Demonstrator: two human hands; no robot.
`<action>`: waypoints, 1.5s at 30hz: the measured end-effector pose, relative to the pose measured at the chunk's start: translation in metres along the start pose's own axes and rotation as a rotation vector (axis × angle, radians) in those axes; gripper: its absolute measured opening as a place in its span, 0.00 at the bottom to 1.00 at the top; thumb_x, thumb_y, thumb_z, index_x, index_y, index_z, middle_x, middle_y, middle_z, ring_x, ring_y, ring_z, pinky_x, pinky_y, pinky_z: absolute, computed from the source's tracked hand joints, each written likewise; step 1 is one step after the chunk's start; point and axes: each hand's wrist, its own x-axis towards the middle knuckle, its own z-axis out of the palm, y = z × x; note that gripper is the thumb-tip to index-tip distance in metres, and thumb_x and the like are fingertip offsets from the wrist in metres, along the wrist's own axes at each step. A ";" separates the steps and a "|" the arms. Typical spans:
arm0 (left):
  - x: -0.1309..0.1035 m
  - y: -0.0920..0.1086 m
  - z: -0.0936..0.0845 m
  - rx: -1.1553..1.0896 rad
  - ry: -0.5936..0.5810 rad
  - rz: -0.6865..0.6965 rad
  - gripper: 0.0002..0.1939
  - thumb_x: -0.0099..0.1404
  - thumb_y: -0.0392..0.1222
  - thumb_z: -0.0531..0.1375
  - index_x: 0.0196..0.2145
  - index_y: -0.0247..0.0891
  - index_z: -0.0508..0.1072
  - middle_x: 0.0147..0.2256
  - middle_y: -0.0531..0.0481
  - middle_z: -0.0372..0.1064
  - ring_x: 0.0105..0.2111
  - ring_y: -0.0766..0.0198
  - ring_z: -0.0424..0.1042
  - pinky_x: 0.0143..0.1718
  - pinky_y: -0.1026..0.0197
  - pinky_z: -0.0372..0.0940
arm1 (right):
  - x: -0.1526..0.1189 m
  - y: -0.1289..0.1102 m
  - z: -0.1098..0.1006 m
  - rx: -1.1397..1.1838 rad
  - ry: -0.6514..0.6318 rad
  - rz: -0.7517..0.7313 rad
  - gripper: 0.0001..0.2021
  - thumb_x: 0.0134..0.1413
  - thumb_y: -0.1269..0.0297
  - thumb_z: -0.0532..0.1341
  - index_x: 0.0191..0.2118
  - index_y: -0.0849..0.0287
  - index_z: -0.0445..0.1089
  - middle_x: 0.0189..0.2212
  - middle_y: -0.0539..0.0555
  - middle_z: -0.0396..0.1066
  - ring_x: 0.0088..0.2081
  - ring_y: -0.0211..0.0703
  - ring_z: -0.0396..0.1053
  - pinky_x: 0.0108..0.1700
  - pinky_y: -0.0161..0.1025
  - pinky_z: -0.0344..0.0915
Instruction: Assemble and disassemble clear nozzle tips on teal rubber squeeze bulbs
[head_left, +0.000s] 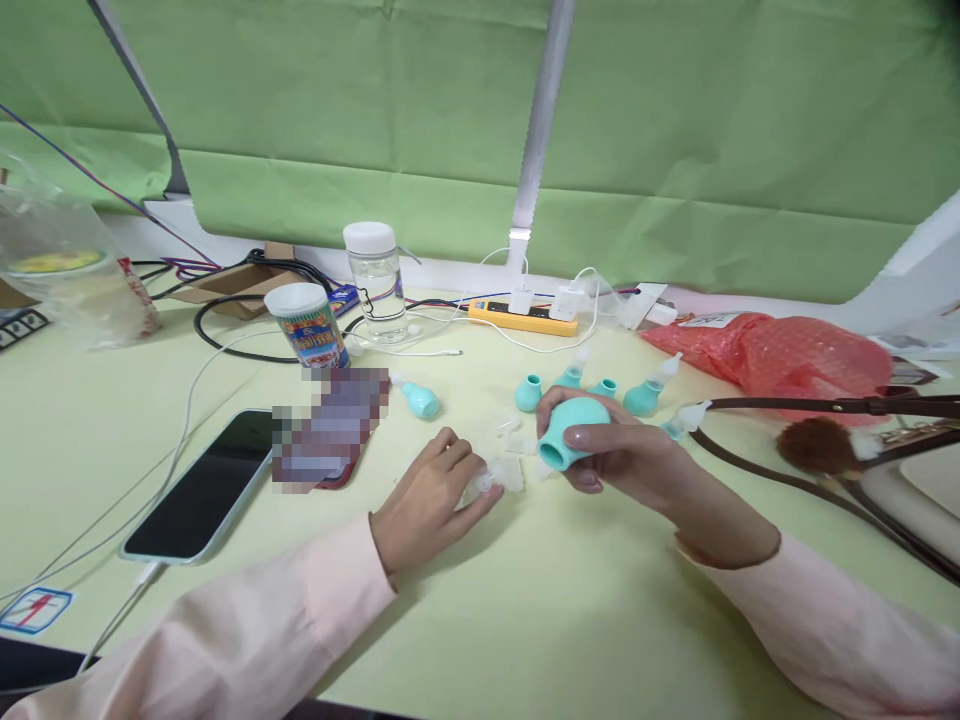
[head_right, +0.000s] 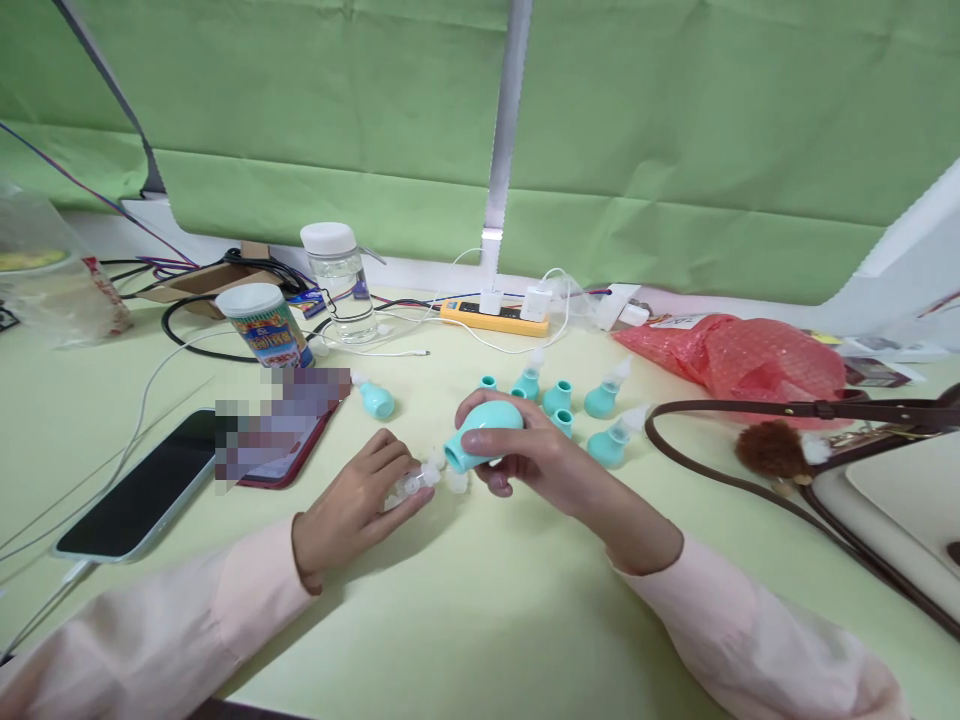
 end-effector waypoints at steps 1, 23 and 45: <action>0.001 -0.001 0.002 0.064 -0.016 -0.035 0.13 0.62 0.44 0.48 0.31 0.33 0.66 0.28 0.45 0.60 0.32 0.59 0.56 0.34 0.55 0.58 | -0.002 -0.004 -0.003 -0.142 0.032 -0.059 0.10 0.39 0.62 0.61 0.30 0.57 0.62 0.22 0.47 0.58 0.19 0.31 0.56 0.19 0.30 0.54; 0.001 -0.003 0.006 0.269 -0.137 -0.131 0.17 0.60 0.46 0.48 0.41 0.34 0.65 0.33 0.42 0.60 0.36 0.53 0.58 0.35 0.51 0.57 | 0.010 0.003 -0.056 -1.433 0.182 -0.067 0.06 0.39 0.70 0.56 0.29 0.58 0.64 0.27 0.51 0.69 0.31 0.41 0.66 0.30 0.36 0.59; 0.014 -0.062 0.003 0.455 0.006 -0.326 0.13 0.62 0.34 0.47 0.44 0.34 0.64 0.48 0.36 0.56 0.41 0.54 0.66 0.39 0.55 0.63 | 0.011 0.003 -0.042 -1.440 0.325 -0.273 0.06 0.44 0.63 0.57 0.30 0.58 0.65 0.25 0.51 0.69 0.28 0.41 0.66 0.30 0.37 0.61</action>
